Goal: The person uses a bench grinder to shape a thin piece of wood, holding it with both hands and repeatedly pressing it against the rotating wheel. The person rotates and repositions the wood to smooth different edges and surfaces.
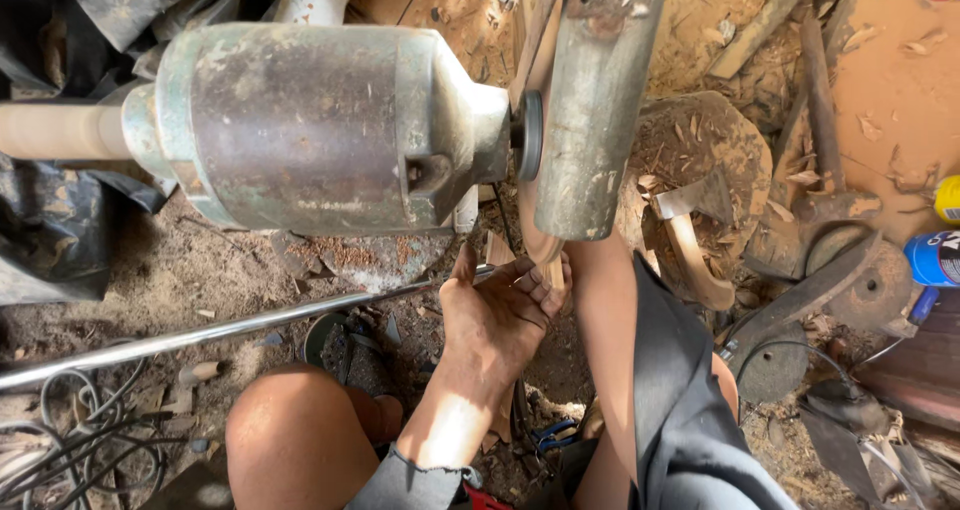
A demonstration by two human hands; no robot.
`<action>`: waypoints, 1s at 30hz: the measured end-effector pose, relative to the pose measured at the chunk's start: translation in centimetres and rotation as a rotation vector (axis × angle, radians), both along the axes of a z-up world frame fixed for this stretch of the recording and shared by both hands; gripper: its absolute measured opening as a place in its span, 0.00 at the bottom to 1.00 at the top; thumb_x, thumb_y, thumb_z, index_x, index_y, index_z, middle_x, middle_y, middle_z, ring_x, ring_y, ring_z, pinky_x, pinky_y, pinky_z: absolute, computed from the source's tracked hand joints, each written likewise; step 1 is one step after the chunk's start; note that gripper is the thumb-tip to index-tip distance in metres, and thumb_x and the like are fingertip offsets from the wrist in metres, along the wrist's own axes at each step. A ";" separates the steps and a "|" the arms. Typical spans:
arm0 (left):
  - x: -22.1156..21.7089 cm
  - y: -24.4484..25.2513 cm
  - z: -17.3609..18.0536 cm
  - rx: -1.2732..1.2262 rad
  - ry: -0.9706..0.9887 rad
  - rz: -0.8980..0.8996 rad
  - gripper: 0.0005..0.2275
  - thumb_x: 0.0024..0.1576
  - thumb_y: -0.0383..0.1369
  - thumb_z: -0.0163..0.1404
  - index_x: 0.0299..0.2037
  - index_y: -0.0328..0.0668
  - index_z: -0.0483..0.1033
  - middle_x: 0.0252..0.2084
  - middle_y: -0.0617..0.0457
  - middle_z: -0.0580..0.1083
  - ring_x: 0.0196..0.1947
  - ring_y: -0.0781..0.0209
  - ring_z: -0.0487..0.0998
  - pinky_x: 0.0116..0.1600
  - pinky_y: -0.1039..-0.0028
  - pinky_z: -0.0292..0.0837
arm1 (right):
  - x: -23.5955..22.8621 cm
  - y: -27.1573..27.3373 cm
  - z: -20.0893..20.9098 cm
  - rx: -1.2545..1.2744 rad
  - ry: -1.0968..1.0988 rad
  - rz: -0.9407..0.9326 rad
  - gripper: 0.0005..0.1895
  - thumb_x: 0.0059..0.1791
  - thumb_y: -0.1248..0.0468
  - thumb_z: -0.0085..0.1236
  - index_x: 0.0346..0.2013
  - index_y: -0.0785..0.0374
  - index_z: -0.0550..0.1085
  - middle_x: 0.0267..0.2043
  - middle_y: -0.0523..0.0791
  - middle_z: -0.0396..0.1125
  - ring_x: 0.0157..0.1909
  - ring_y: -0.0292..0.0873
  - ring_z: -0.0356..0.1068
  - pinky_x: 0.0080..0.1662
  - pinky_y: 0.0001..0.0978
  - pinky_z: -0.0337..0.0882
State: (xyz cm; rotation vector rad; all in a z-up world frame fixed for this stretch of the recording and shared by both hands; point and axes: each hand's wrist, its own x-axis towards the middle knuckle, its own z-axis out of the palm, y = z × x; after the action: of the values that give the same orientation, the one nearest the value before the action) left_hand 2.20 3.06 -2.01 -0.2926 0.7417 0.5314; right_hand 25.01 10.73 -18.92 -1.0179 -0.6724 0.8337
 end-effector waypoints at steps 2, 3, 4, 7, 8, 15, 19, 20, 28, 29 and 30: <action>0.1 0.5 0.2 0.006 0.030 -0.022 0.36 0.66 0.56 0.26 0.50 0.15 0.63 0.38 0.32 0.73 0.37 0.43 0.78 0.45 0.59 0.77 | 0.0 0.7 0.4 0.005 -0.014 0.014 0.18 0.59 0.56 0.46 0.60 0.62 0.68 0.52 0.44 0.70 0.51 0.34 0.71 0.52 0.26 0.75; 0.0 0.5 0.2 0.002 0.052 -0.041 0.38 0.66 0.56 0.25 0.53 0.12 0.63 0.40 0.31 0.74 0.38 0.44 0.78 0.45 0.60 0.77 | -0.4 0.5 0.3 0.002 -0.009 0.013 0.18 0.59 0.56 0.46 0.60 0.62 0.68 0.52 0.44 0.70 0.50 0.34 0.71 0.52 0.26 0.75; -0.1 0.3 0.2 -0.017 0.049 -0.030 0.38 0.65 0.56 0.25 0.55 0.11 0.61 0.41 0.30 0.74 0.39 0.45 0.78 0.46 0.61 0.77 | -0.7 0.2 0.2 -0.002 -0.007 0.011 0.18 0.59 0.56 0.46 0.60 0.63 0.69 0.52 0.44 0.70 0.50 0.34 0.71 0.51 0.26 0.75; 0.1 0.4 0.3 -0.005 0.015 -0.001 0.39 0.65 0.56 0.25 0.59 0.10 0.58 0.43 0.30 0.73 0.40 0.46 0.78 0.46 0.62 0.78 | -1.2 0.5 1.0 0.011 -0.008 -0.007 0.18 0.59 0.56 0.47 0.60 0.63 0.69 0.51 0.44 0.70 0.49 0.34 0.71 0.51 0.25 0.75; 0.0 0.3 0.4 0.026 -0.009 0.004 0.38 0.66 0.55 0.26 0.59 0.10 0.58 0.43 0.30 0.73 0.40 0.45 0.78 0.46 0.61 0.78 | -1.5 0.4 1.4 0.009 -0.008 -0.024 0.18 0.59 0.56 0.47 0.60 0.63 0.69 0.51 0.44 0.70 0.49 0.34 0.71 0.50 0.25 0.75; 0.1 -0.7 0.7 0.046 -0.055 0.046 0.35 0.69 0.53 0.29 0.60 0.13 0.54 0.44 0.31 0.72 0.43 0.43 0.78 0.53 0.59 0.79 | -4.6 1.2 6.5 0.036 0.026 -0.019 0.18 0.59 0.57 0.47 0.59 0.64 0.70 0.50 0.44 0.71 0.48 0.34 0.71 0.48 0.25 0.75; 0.5 -1.0 1.2 0.001 -0.045 0.104 0.34 0.67 0.51 0.27 0.62 0.14 0.58 0.45 0.29 0.74 0.44 0.43 0.80 0.53 0.58 0.79 | -4.0 0.4 8.2 0.013 0.048 -0.052 0.18 0.58 0.57 0.48 0.59 0.64 0.70 0.49 0.44 0.71 0.47 0.33 0.71 0.47 0.25 0.75; 0.5 -1.0 1.1 0.015 -0.044 0.100 0.34 0.67 0.51 0.26 0.62 0.14 0.58 0.45 0.29 0.74 0.44 0.43 0.79 0.53 0.58 0.79 | -3.9 0.0 8.3 -0.005 0.064 -0.063 0.18 0.58 0.58 0.48 0.59 0.64 0.70 0.49 0.44 0.71 0.46 0.33 0.72 0.47 0.25 0.75; 0.7 -0.6 0.9 0.038 -0.082 0.119 0.34 0.67 0.51 0.25 0.61 0.16 0.60 0.48 0.29 0.75 0.47 0.42 0.80 0.56 0.54 0.77 | -6.1 -1.4 8.2 -0.026 0.104 -0.032 0.18 0.58 0.58 0.49 0.59 0.65 0.71 0.47 0.44 0.72 0.44 0.33 0.72 0.45 0.24 0.75; 0.8 -0.5 1.0 0.018 -0.077 0.129 0.34 0.66 0.52 0.25 0.61 0.16 0.60 0.48 0.29 0.74 0.48 0.41 0.80 0.57 0.54 0.76 | -6.2 -1.3 8.5 -0.024 0.096 -0.027 0.18 0.58 0.58 0.49 0.59 0.65 0.71 0.47 0.44 0.72 0.44 0.33 0.72 0.45 0.24 0.75; 0.8 -0.5 1.1 -0.002 -0.073 0.138 0.35 0.66 0.52 0.25 0.61 0.15 0.60 0.48 0.29 0.74 0.48 0.41 0.79 0.57 0.54 0.76 | -6.2 -0.9 8.8 -0.031 0.101 -0.024 0.18 0.58 0.59 0.49 0.59 0.65 0.71 0.47 0.44 0.72 0.44 0.33 0.72 0.44 0.24 0.75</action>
State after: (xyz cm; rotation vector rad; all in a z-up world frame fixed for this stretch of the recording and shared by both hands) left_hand 2.98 2.54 -0.95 -0.3653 0.6548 0.6470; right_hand 18.84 9.83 -10.12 -1.0028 -0.5616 0.8709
